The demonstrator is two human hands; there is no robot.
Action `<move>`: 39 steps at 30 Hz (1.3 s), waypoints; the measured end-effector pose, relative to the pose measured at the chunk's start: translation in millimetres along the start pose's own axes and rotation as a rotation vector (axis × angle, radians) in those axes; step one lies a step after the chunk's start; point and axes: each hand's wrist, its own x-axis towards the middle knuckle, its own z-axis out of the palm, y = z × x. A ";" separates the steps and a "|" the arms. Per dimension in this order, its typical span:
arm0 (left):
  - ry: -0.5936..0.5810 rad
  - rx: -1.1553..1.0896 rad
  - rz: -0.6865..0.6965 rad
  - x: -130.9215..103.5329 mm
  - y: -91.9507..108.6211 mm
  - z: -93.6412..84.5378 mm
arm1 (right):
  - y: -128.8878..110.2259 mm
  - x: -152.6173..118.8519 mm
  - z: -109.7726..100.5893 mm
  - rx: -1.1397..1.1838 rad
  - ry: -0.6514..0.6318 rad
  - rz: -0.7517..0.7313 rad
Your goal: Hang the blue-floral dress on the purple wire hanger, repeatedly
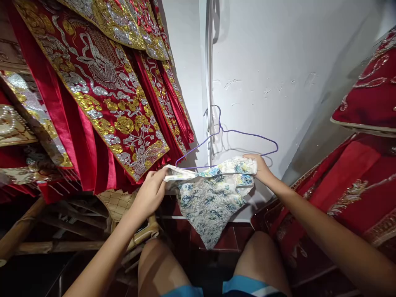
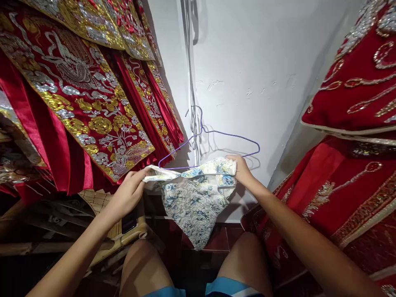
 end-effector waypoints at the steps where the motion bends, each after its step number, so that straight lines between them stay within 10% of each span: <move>1: 0.042 -0.016 -0.002 5.9 4.6 -2.2 | -3.8 -2.3 -2.8 -0.008 0.004 -0.005; 5: 0.031 0.052 -0.053 30.9 16.1 -9.1 | -19.0 -10.9 -8.7 -0.036 -0.003 -0.029; 13: -0.373 0.254 -0.045 64.1 10.5 -5.1 | -30.0 -23.0 -9.0 -0.118 0.025 -0.055; 24: 0.153 -0.305 0.242 90.7 55.9 11.7 | -46.3 -36.4 10.4 0.128 -0.138 0.000; 32: 0.277 -0.122 0.102 100.4 41.8 16.1 | -34.6 -33.1 -26.7 -0.096 0.336 -0.034; 39: 0.233 -0.164 0.014 116.2 22.3 -8.5 | -51.9 -7.9 -74.7 -0.100 -0.155 0.129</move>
